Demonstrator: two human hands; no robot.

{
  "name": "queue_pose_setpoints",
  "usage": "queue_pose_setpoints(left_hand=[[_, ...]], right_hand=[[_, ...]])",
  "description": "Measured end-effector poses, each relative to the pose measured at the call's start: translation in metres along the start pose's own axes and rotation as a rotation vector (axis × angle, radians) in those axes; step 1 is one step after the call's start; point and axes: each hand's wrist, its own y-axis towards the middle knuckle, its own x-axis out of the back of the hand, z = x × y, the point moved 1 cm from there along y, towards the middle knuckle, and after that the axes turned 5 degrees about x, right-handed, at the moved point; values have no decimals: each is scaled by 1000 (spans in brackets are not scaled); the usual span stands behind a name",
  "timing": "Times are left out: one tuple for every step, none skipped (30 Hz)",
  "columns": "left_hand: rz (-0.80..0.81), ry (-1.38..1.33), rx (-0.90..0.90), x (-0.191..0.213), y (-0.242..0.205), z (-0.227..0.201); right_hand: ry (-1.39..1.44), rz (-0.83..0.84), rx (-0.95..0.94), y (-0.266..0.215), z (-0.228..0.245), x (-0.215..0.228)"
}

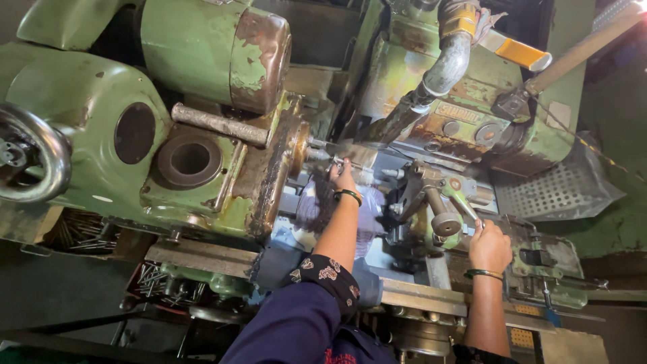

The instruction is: The person operates a metal lathe, repeatedly loading small metal rods into the chuck, engaging the cutting tool to machine the rod, and then removing the finished piece to place it into a green bin. The process is repeated continuously throughout the clip.

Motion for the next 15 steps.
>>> queue_pose_setpoints(left_hand=[[14,-35,-20,0,1,0],[28,-70,-40,0,2,1],[42,-105,-61,0,3,0],[49,-118,-51,1,4,1],[55,-130,-39,2,4,2],[62,-142,-26,4,5,2],[79,-130,17,7,6,3],[96,-118,60,10,7,3],[116,-102,106,15,7,4],[174,-76,114,21,7,4],[238,-53,124,24,7,4],[302,-29,134,26,7,5],[313,-49,141,26,8,5],[324,-69,149,26,10,6],[330,-85,156,28,11,6]], right_hand=[[7,-4,0,0,-1,-1],[14,-7,0,0,-1,-2],[22,-11,0,0,-2,-3],[16,-19,9,1,-2,-3],[9,-25,16,0,-3,-4],[1,-31,23,1,-5,-4],[12,-35,40,1,-6,-4],[23,-38,56,5,-7,-4],[34,-41,66,5,-8,-4],[19,-18,58,4,-7,-4],[2,-1,45,5,-8,-4],[-14,18,32,4,-7,-3],[-15,11,25,6,-5,-2],[-16,4,17,8,-4,-1],[-14,2,11,6,-2,0]])
